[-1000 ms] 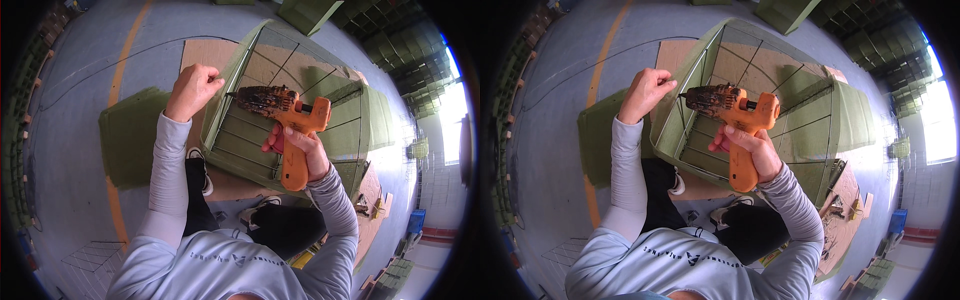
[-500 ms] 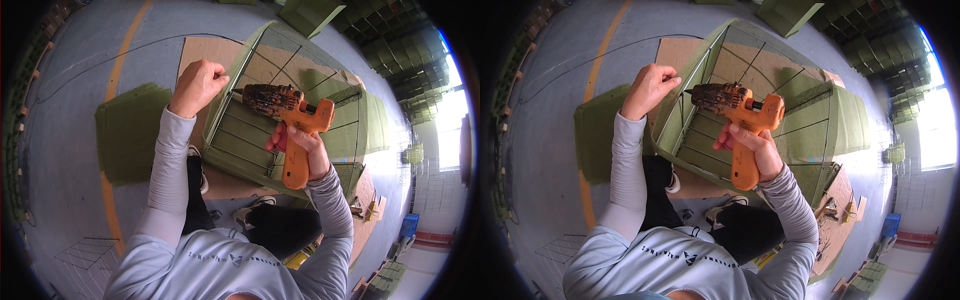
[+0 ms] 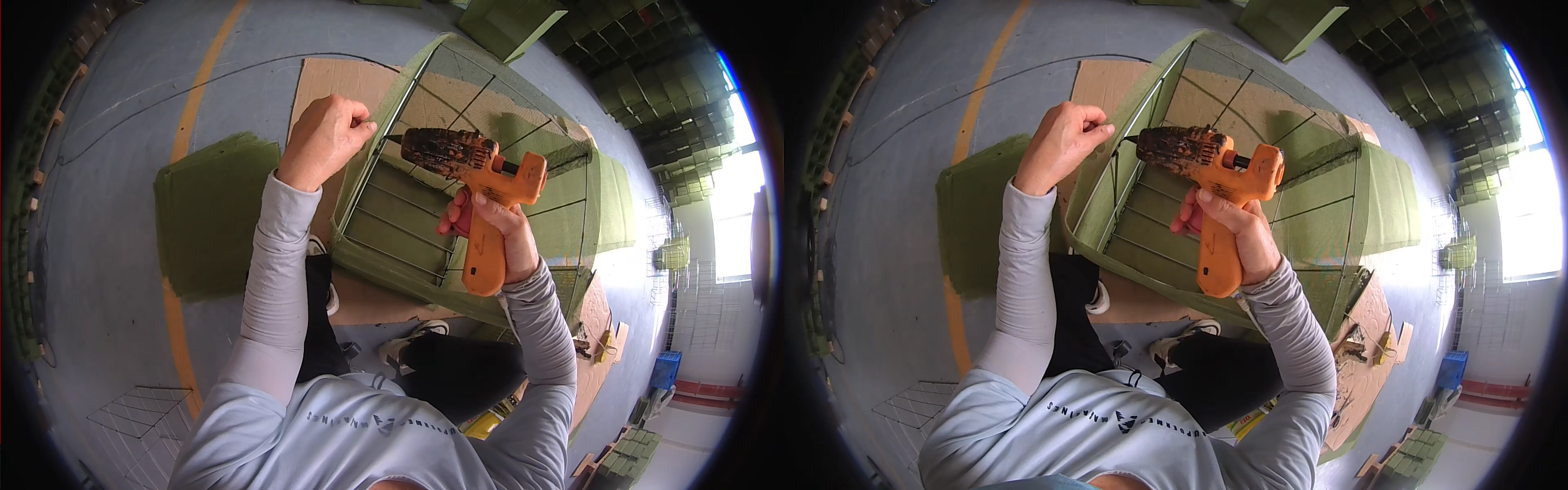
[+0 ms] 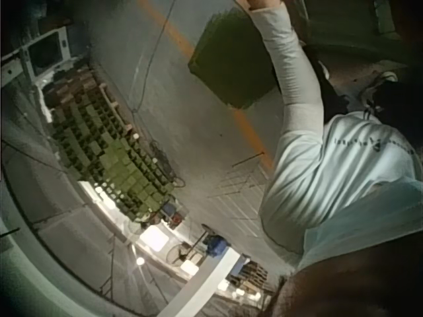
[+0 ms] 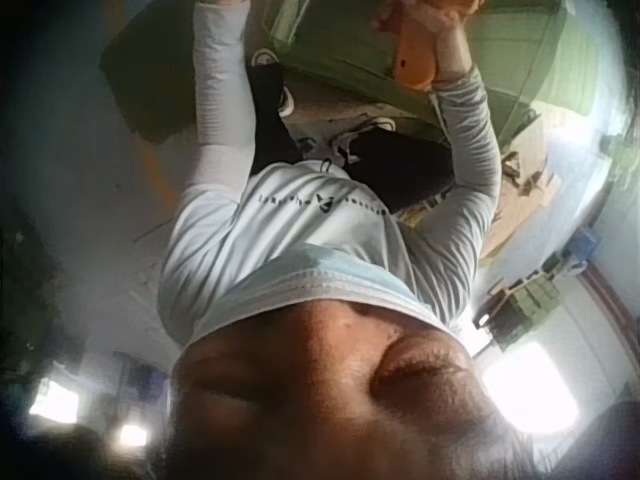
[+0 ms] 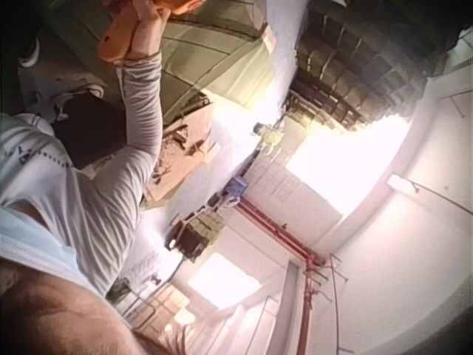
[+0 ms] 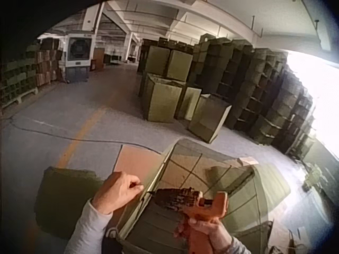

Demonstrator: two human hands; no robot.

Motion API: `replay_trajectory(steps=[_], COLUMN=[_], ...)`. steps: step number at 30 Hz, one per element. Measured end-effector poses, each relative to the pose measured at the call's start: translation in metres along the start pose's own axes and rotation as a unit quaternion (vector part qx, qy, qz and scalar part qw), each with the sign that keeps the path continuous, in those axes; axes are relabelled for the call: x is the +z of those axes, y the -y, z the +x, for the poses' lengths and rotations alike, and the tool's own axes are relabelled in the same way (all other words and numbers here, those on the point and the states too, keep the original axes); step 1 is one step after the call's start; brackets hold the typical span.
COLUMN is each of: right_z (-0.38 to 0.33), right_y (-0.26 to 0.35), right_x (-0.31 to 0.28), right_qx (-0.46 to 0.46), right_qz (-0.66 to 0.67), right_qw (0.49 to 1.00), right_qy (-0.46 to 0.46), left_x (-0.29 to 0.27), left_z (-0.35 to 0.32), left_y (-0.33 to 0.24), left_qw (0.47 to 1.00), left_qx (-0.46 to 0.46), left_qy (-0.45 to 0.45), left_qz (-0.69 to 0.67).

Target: Assembling storage bins by gluing green fabric/foam panels to a metal wire frame.

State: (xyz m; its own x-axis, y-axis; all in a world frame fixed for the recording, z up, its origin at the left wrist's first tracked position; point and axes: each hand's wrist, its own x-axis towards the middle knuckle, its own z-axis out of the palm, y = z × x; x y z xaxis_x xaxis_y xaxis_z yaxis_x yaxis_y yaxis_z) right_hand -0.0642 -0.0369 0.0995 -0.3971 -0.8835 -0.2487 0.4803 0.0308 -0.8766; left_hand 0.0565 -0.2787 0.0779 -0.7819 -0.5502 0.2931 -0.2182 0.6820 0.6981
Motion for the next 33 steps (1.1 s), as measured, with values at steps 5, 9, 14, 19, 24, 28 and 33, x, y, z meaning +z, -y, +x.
replay_trajectory(steps=[5, 9, 14, 19, 24, 28, 33], right_z=[0.007, 0.010, 0.014, 0.010, 0.004, 0.004, -0.002], right_y=[0.000, 0.003, 0.005, 0.005, 0.005, 0.005, 0.003], right_x=[-0.002, -0.005, -0.005, -0.002, 0.004, -0.001, 0.001], right_qx=[-0.013, -0.016, -0.014, -0.011, 0.008, -0.002, 0.003], right_qz=[0.007, 0.010, -0.007, -0.008, -0.026, -0.026, -0.015], right_qw=[1.000, 1.000, 1.000, 1.000, 1.000, 1.000, 1.000], right_qy=[0.004, 0.005, -0.011, -0.001, 0.008, 0.001, -0.006], left_x=[-0.001, 0.002, 0.001, -0.001, 0.000, -0.001, 0.002], left_z=[-0.001, 0.000, 0.000, -0.001, 0.000, 0.000, -0.001], left_y=[0.000, 0.002, 0.002, 0.001, 0.005, 0.003, 0.005], left_qw=[1.000, 1.000, 1.000, 1.000, 1.000, 1.000, 1.000], left_qx=[-0.003, 0.005, 0.007, -0.003, 0.001, 0.000, -0.005], left_qy=[0.000, -0.002, -0.002, -0.002, -0.004, 0.001, 0.011], left_qz=[-0.005, -0.006, 0.007, -0.010, -0.008, -0.010, -0.015])
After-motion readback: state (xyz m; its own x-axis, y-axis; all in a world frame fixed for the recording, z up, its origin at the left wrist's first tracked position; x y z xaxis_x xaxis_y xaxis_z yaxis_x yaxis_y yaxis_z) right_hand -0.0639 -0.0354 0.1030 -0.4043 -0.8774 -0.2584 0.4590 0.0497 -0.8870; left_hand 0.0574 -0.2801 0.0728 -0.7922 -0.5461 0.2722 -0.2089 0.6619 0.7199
